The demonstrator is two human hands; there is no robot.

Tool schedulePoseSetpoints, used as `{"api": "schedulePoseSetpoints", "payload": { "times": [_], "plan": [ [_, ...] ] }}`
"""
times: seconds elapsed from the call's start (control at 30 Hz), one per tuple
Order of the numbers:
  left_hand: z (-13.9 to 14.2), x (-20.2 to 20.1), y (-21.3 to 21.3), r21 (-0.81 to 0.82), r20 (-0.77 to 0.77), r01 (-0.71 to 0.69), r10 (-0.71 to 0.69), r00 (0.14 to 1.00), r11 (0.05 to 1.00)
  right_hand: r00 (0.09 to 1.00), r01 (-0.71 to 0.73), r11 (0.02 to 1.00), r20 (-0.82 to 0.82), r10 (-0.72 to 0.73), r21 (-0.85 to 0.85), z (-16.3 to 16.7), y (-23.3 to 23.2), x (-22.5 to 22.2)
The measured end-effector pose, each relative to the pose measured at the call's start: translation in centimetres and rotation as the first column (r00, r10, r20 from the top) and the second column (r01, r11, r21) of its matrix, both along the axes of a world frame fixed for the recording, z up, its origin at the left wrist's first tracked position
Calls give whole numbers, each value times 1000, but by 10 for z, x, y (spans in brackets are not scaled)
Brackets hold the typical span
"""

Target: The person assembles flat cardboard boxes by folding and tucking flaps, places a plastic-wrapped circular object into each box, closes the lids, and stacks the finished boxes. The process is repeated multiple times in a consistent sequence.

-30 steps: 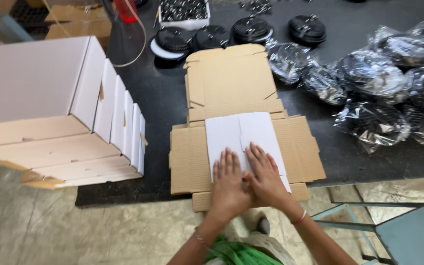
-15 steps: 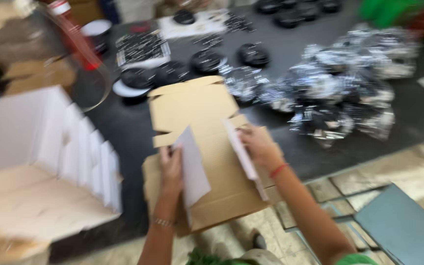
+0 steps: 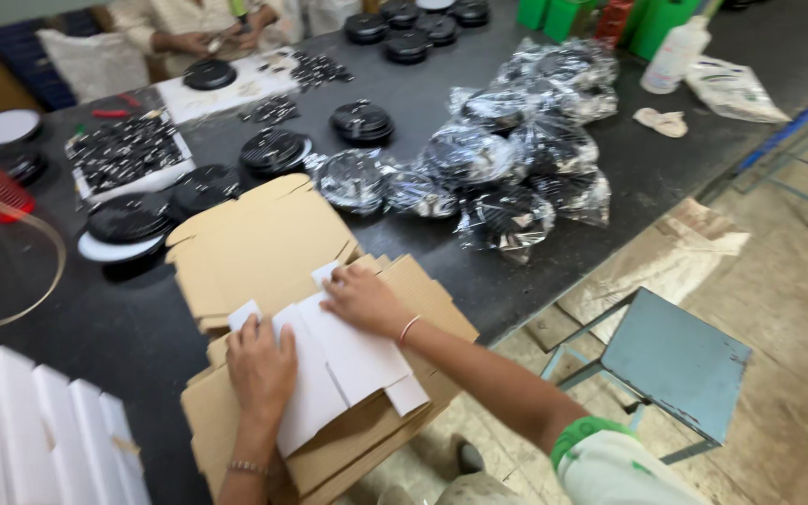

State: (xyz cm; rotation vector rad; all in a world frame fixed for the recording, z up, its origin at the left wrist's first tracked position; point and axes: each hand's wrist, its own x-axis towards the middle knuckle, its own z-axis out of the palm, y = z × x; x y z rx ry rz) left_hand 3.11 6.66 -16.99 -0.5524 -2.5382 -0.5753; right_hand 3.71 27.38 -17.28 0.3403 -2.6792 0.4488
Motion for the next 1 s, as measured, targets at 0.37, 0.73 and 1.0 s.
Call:
{"api": "schedulePoseSetpoints", "payload": {
  "times": [0.37, 0.73, 1.0],
  "plan": [
    [32, -40, -48, 756, 316, -37, -314, 895, 653, 922, 59, 861, 358, 147, -506, 26, 25, -29],
    [-3, 16, -88, 914, 390, -327, -292, 873, 241, 974, 155, 292, 195, 113, -944, 17, 74, 54],
    [-23, 224, -66, 556, 74, 186, -272, 959, 810, 995, 86, 768, 14, -100, -634, -11, 15, 234]
  ]
}}
